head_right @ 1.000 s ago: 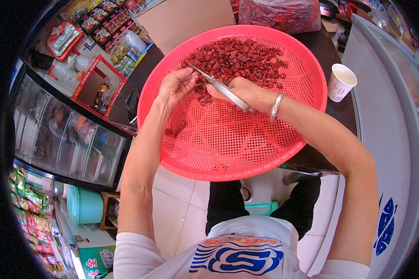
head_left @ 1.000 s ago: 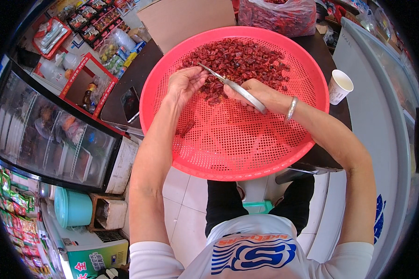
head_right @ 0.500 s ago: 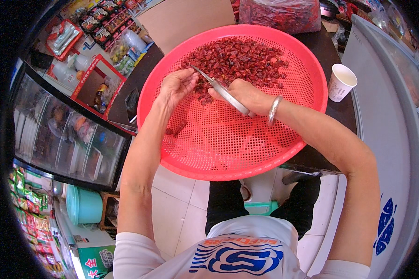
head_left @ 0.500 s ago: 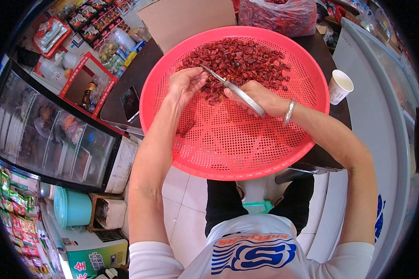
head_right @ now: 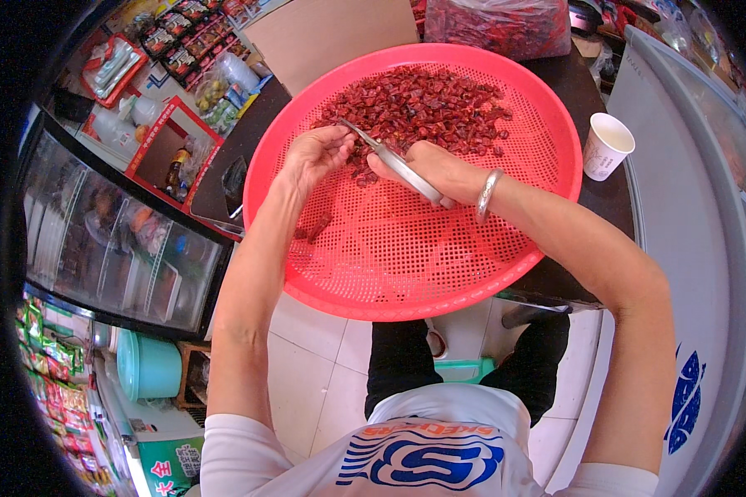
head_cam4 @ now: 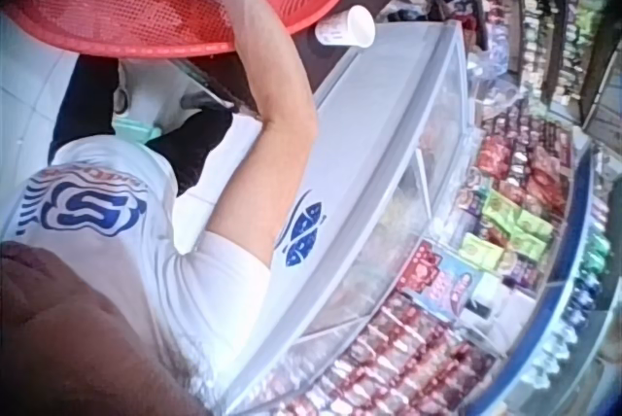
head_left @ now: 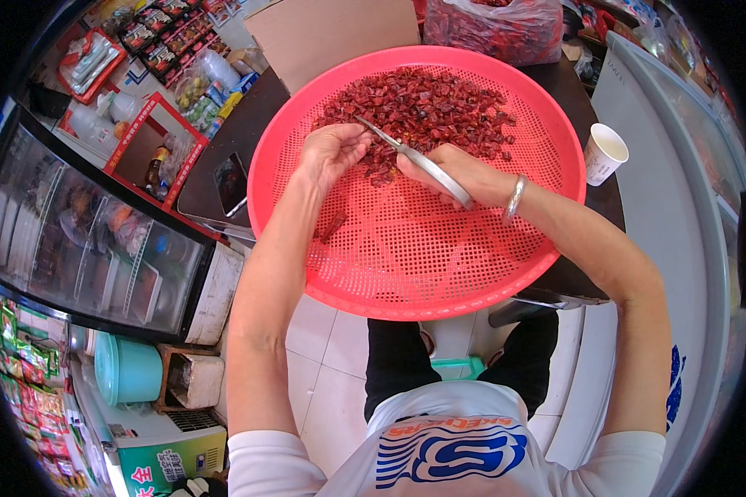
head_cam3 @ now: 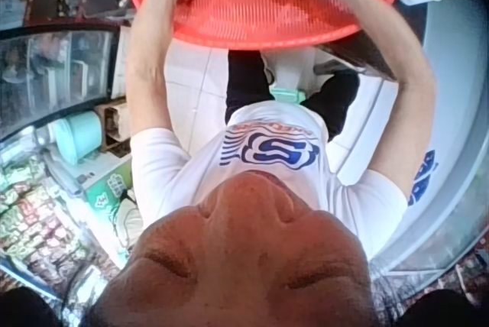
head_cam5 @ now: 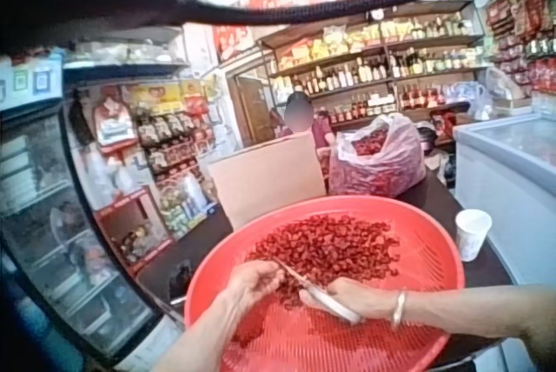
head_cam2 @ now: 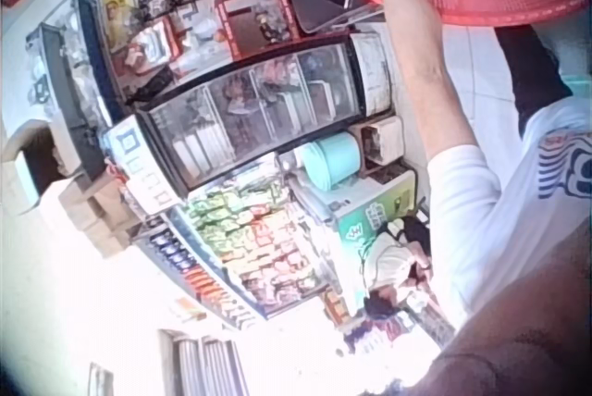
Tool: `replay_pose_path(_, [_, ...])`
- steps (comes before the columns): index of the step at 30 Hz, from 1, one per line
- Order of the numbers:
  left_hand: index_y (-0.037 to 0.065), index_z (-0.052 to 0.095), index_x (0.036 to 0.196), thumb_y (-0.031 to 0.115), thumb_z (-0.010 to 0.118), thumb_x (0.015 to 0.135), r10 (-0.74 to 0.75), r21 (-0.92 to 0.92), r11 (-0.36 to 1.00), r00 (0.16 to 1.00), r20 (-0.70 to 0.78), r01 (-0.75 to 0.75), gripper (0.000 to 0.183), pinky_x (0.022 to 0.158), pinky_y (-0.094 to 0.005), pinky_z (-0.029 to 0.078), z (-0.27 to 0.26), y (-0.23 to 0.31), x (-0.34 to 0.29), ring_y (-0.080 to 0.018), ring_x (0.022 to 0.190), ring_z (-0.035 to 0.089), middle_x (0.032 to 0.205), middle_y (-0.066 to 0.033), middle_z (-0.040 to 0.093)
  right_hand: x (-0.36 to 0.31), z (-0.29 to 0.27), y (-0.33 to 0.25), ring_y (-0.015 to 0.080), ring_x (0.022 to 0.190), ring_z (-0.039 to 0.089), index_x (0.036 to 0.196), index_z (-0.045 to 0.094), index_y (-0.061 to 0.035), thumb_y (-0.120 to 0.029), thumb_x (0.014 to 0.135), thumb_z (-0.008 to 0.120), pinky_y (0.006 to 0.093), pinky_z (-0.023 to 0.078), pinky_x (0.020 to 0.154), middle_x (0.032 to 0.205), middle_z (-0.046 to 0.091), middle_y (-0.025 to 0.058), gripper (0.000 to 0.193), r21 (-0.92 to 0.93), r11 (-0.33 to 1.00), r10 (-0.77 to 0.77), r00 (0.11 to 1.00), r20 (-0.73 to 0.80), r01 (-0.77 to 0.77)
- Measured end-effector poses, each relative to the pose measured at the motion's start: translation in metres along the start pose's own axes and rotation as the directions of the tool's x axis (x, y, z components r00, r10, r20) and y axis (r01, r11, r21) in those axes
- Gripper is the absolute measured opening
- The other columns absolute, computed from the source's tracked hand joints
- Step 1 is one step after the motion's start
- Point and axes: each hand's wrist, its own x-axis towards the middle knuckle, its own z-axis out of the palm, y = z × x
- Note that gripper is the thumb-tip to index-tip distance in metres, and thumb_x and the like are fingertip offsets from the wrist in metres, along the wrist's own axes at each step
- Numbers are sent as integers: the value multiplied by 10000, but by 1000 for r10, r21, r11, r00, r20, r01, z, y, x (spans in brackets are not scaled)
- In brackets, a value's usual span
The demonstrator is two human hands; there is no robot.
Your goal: The person uses scissors to trim the stems off dried red chilies in a red plastic basket. They pick up each chili, cut the stem, and drop the trimmed piece back into the basket. The work continues steadily throughout the clip.
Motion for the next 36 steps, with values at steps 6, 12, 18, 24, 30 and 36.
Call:
replay_pose_path(6, [-77, 598, 873, -13, 580, 829, -5, -63, 998, 1000, 7, 5, 79, 557, -248, 557, 3, -2, 1, -195, 653, 641, 789, -164, 649, 4, -2, 2, 140, 341, 420, 497, 459, -69, -698, 774, 534, 303, 352, 335, 428, 397, 23, 692, -81, 996, -34, 999, 0, 34])
replay_pose_path(12, [-86, 595, 884, -26, 581, 823, -45, -67, 997, 999, 5, 46, 87, 544, -250, 559, 0, -3, 4, -197, 649, 638, 779, -156, 643, -4, -3, -5, 167, 387, 479, 494, 493, -38, -655, 786, 565, 331, 381, 389, 438, 436, 56, 687, -212, 977, -7, 1000, -18, 3])
replay_pose_path(18, [-71, 602, 919, 6, 597, 828, 11, 199, 980, 997, -79, 5, 119, 587, -254, 568, 0, 4, 2, -196, 683, 641, 811, -163, 648, -2, -5, -3, 97, 400, 398, 480, 469, -74, -567, 841, 570, 299, 313, 403, 439, 390, -9, 620, -274, 962, 10, 998, -58, -26])
replay_pose_path(24, [-84, 634, 888, 26, 627, 804, 343, 617, 753, 937, -72, -228, 138, 480, -291, 543, -5, 9, -6, -191, 537, 618, 699, -147, 644, -6, -17, 10, 280, 523, 580, 555, 570, 36, -707, 763, 532, 416, 446, 566, 523, 539, 152, 772, -455, 890, -84, 990, -110, 25])
replay_pose_path(30, [-18, 665, 729, 130, 758, 718, 116, 886, 437, 987, 115, -154, 175, 424, -247, 422, -10, 27, -25, -128, 490, 549, 589, -67, 602, -9, -15, 7, 339, 541, 585, 601, 581, 61, -655, 800, 527, 442, 443, 565, 547, 544, 200, 745, -542, 838, -153, 979, -137, 55])
replay_pose_path(36, [7, 655, 739, 162, 808, 619, -124, 992, -23, 985, 120, -124, 249, 472, -270, 447, 1, 25, -67, -154, 547, 579, 636, -66, 610, -11, -11, 6, 341, 541, 583, 626, 593, 55, -628, 799, 554, 438, 443, 560, 559, 546, 205, 706, -543, 837, -166, 978, -124, 73])
